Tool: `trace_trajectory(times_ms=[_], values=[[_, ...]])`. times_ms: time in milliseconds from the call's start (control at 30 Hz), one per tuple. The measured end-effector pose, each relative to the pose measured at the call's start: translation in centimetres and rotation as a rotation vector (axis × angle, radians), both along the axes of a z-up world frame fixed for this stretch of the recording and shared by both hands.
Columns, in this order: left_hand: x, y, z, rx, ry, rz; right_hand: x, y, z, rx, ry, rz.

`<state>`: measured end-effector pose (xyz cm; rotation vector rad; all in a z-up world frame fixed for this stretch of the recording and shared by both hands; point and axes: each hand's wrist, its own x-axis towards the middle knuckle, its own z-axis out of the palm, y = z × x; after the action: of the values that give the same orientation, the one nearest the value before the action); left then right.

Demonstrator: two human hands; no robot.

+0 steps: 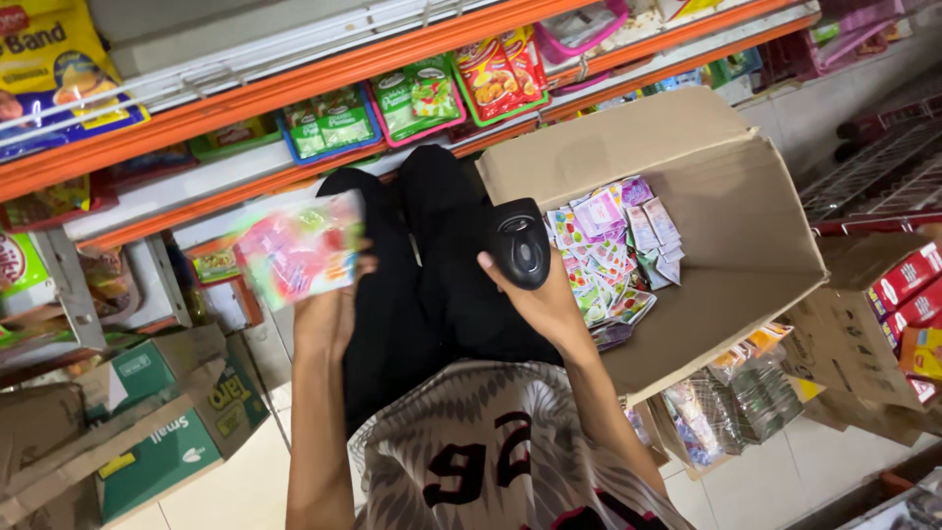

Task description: The person scans merchandise packets with a barcode scanner while seated on the floor and places some on supermarket shelves.

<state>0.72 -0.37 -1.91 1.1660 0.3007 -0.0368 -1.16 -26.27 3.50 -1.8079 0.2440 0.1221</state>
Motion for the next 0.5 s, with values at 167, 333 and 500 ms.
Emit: trace_trajectory(times_ms=[167, 333, 500], values=[[0.4, 0.0, 2.6, 0.996, -0.181, -0.034, -0.1, -1.0, 0.1, -0.05, 0.015, -0.041], [0.3, -1.4, 4.7, 0.82, -0.293, -0.137, -0.9, -1.3, -0.2, -0.06, 0.005, -0.013], [0.0, -3.0, 6.5, 0.747, -0.405, -0.226, -1.3, -0.7, -0.9, 0.032, -0.061, -0.028]])
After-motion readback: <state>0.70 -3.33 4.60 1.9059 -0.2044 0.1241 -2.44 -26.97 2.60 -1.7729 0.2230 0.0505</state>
